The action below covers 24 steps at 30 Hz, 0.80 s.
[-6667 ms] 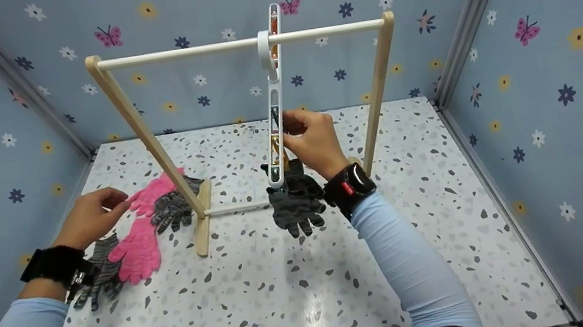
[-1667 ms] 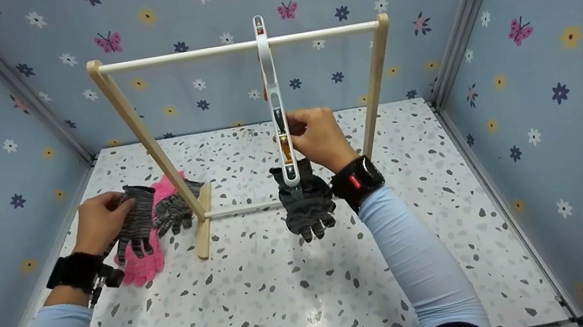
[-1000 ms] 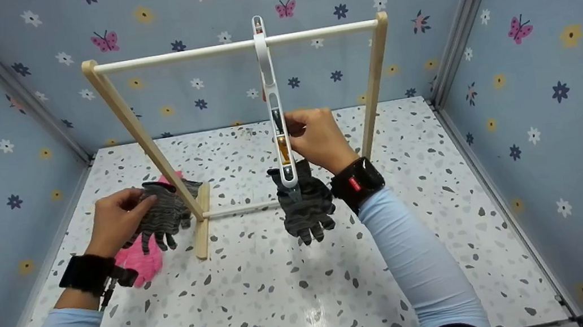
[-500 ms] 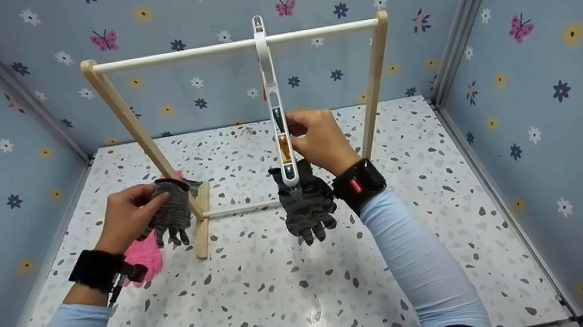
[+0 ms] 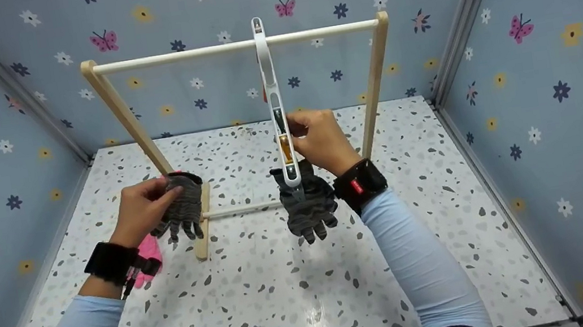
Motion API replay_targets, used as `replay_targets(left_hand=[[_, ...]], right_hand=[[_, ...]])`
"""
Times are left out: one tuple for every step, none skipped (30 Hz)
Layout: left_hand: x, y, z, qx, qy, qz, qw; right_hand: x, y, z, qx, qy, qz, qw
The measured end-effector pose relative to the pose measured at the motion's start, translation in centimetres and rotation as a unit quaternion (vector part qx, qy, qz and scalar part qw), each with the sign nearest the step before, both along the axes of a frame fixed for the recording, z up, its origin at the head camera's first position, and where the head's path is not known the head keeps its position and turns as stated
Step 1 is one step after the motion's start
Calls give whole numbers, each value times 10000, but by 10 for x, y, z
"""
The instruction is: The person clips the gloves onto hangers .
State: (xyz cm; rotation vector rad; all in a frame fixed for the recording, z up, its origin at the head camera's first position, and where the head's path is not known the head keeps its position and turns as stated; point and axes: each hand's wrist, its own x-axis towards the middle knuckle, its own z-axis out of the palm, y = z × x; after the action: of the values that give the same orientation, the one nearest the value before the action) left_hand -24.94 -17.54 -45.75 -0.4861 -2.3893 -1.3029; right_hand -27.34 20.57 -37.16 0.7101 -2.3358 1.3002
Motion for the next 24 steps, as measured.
replay_targets(left_hand=[[-1, 2, 0, 3, 23, -24, 10000], [-2, 4, 0, 6, 27, -31, 10000], [-3, 5, 0, 7, 26, -41, 10000], [-3, 7, 1, 12, 25, -51, 10000], [-4, 9, 1, 26, -5, -51, 10000], [-4, 11, 2, 50, -57, -60, 10000], [-5, 13, 3, 64, -96, -64, 9999], [-5, 15, 3, 68, -129, -61, 9999], [-6, 17, 3, 67, -151, -56, 9998], [-7, 18, 4, 65, -168, -60, 9998], [-8, 20, 4, 57, -188, -65, 9998], [-9, 22, 3, 46, -179, -74, 9998], [-10, 24, 3, 40, -149, -85, 9998], [-11, 26, 3, 55, -146, -102, 9998], [-12, 28, 3, 76, -159, -119, 9998], [-13, 30, 3, 102, -176, -136, 9997], [-14, 32, 4, 140, -186, -146, 9996], [-15, 34, 4, 177, -190, -161, 9995], [-16, 36, 5, 213, -214, -175, 9994], [-17, 39, 5, 224, -232, -180, 9993], [-18, 41, 6, 230, -231, -184, 9993], [-19, 43, 7, 244, -226, -188, 9993], [-20, 45, 7, 260, -229, -201, 9992], [-21, 47, 8, 263, -265, -199, 9991]], right_hand=[[0, 0, 0, 23, 15, 4, 10000], [0, 0, 0, 35, 24, 23, 10000], [-1, 0, 0, 56, 31, 40, 10000], [-1, -1, -1, 72, 49, 58, 9999], [-2, -1, -1, 98, 65, 75, 9999], [-2, -1, -2, 145, 88, 95, 9998], [-2, -1, -2, 181, 124, 132, 9997], [-2, -1, -2, 224, 157, 165, 9995], [-2, 0, -3, 258, 192, 197, 9993], [-2, 0, -3, 282, 227, 221, 9991], [-2, 0, -3, 301, 253, 242, 9989], [-2, 0, -3, 311, 288, 283, 9987], [-2, 0, -3, 312, 318, 307, 9985], [-2, 1, -3, 313, 341, 323, 9984], [-3, 1, -3, 309, 363, 330, 9983], [-3, 1, -3, 308, 379, 334, 9982], [-3, 1, -4, 314, 402, 330, 9982], [-3, 1, -4, 311, 426, 327, 9981], [-4, 1, -4, 320, 443, 314, 9980], [-4, 1, -4, 321, 451, 302, 9980], [-4, 1, -4, 320, 462, 280, 9980], [-4, 0, -4, 307, 468, 258, 9981], [-4, 0, -4, 296, 478, 231, 9982], [-4, 0, -5, 285, 484, 230, 9982]])
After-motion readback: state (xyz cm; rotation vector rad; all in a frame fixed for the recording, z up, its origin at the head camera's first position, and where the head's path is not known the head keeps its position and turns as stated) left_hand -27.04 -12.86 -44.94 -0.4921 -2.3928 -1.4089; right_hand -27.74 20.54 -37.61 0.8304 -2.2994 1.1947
